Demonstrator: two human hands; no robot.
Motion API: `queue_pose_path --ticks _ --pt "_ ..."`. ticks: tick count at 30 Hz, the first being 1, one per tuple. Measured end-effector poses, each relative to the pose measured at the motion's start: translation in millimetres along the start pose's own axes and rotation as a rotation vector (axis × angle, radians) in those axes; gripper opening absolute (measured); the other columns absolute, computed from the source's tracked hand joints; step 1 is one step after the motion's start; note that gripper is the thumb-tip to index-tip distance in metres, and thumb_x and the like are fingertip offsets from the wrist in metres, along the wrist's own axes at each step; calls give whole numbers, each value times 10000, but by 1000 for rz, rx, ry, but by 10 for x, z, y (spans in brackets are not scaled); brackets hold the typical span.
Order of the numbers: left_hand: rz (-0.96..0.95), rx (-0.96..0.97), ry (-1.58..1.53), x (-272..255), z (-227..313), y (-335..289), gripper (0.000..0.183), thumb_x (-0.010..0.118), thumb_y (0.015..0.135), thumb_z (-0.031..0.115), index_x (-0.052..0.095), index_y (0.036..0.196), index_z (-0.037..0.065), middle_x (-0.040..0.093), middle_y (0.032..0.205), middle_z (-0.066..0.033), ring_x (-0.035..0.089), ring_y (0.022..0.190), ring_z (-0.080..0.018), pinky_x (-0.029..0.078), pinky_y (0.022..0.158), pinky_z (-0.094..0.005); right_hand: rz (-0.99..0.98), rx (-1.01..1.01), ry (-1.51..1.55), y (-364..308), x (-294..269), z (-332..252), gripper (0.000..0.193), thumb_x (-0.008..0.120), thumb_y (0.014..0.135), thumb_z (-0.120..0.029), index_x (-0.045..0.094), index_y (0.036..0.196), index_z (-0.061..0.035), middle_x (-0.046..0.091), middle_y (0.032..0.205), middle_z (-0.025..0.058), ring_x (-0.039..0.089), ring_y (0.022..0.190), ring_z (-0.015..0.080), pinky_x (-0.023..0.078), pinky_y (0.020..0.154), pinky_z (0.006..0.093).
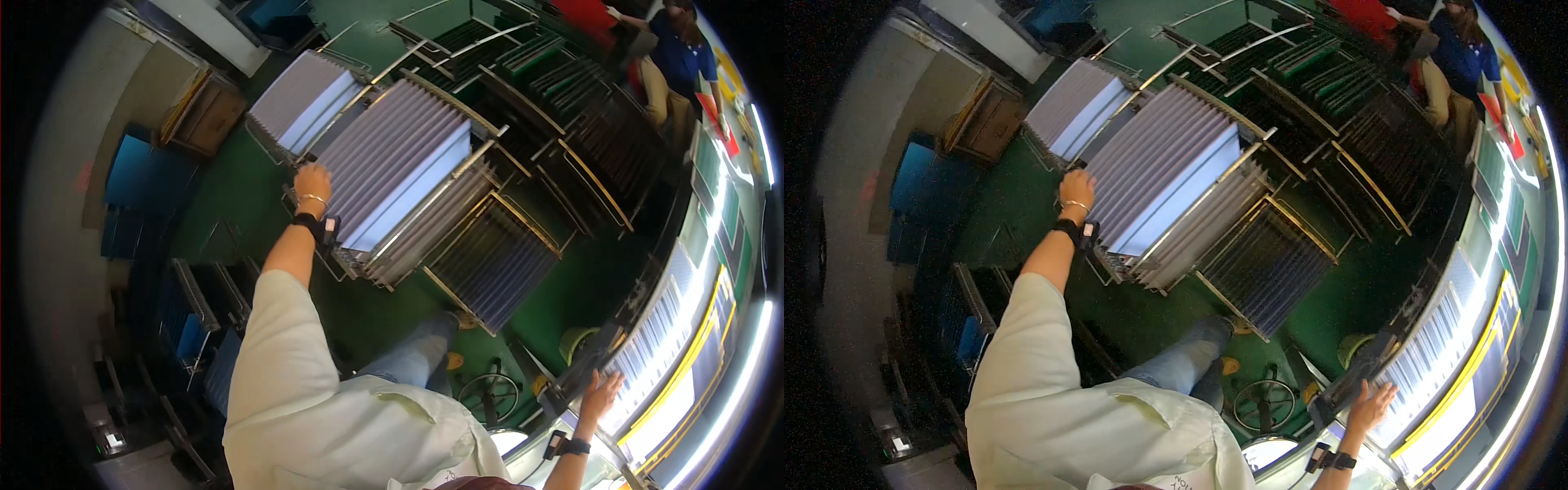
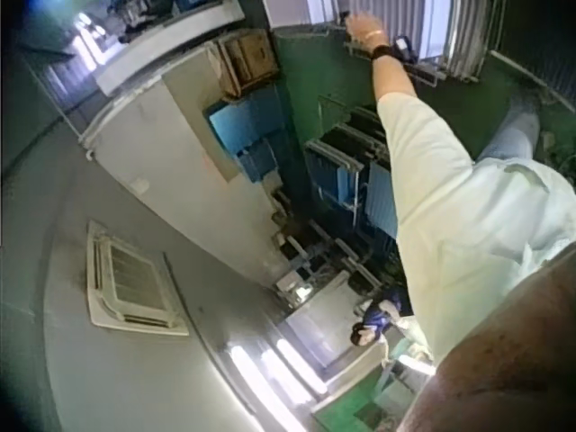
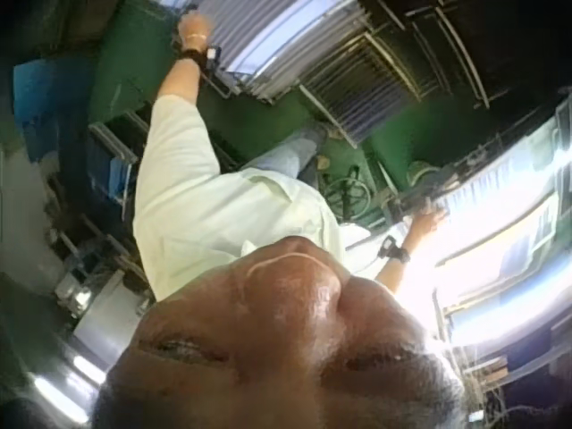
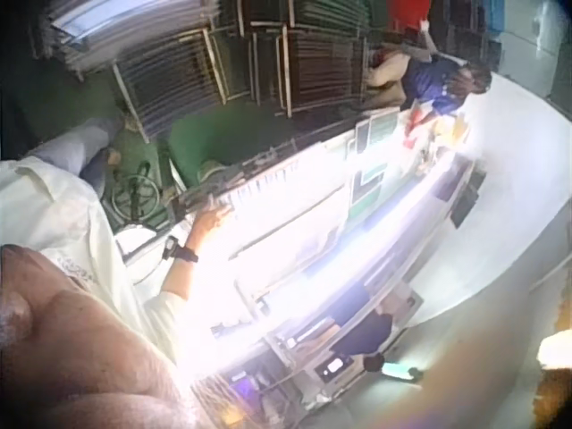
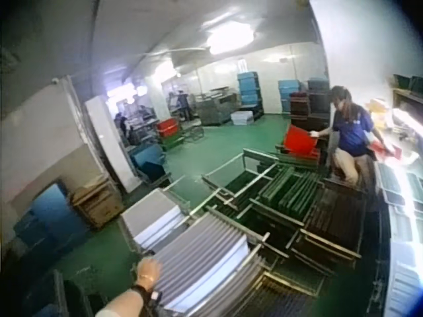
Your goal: Organizing and preparing various manufactured sheets and panels at a workstations.
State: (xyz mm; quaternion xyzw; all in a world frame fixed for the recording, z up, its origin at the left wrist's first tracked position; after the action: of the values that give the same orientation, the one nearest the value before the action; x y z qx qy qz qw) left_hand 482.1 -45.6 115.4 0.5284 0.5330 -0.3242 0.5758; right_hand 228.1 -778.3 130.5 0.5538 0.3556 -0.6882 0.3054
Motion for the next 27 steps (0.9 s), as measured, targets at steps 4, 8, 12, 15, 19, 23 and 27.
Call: queue_pose_path --ticks 4,8,12,15,19,23,27 --pt "-38 -157 9 -90 -735 606 210 572 778 261 643 891 99 603 940 -88 547 909 -299 435 767 -429 47 -175 356 -156 -197 386 517 526 854 -277 379 1270 -5 329 1342 202 346 1214 359 296 990 384" --pt "98 -168 -255 219 -1136 1268 260 550 800 261 626 962 73 599 997 -149 565 873 -343 434 777 -437 -64 396 891 -1079 -464 912 505 488 838 -316 384 1270 -75 512 1071 126 522 928 225 454 767 355" --pt "150 -198 -278 792 -1364 1700 267 578 784 287 644 890 51 609 928 -168 556 880 -351 431 782 -431 -263 576 538 -1953 -249 889 541 523 830 -301 351 1296 -87 483 1140 135 480 1013 247 389 851 350" --pt "87 -226 -237 974 -1366 1872 199 633 739 256 650 781 63 589 866 -111 542 801 -317 421 691 -424 -410 556 369 -2390 7 779 573 550 824 -290 326 1314 -96 461 1192 141 448 1076 263 341 914 347" --pt "378 -5 -164 1012 -1291 1908 145 666 692 218 612 683 84 506 752 -68 482 730 -279 402 629 -398 -496 486 309 -2514 180 654 624 586 815 -275 292 1340 -109 433 1261 150 406 1161 285 276 998 342" --pt "376 1 -237 983 -1218 1907 133 664 684 165 570 648 78 509 795 -90 478 789 -283 395 644 -398 -520 407 344 -2329 300 426 605 598 812 -255 306 1319 -101 436 1264 157 403 1176 296 263 1016 340" --pt "349 -31 -250 996 -1317 1984 105 631 698 111 547 666 59 509 801 -97 478 795 -294 394 657 -408 -537 334 394 -2041 232 -3 515 586 815 -232 365 1252 -72 471 1201 163 438 1121 296 300 968 340"
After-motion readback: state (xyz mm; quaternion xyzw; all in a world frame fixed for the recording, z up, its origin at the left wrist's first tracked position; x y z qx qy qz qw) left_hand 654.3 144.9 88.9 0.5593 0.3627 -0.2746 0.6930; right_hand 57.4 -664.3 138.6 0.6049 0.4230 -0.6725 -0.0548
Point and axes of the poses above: each hand's wrist, its own y-axis towards the middle knuckle, its own x-axis out of the palm, z = x × y, the point moved 1 cm from there along y, towards the middle knuckle
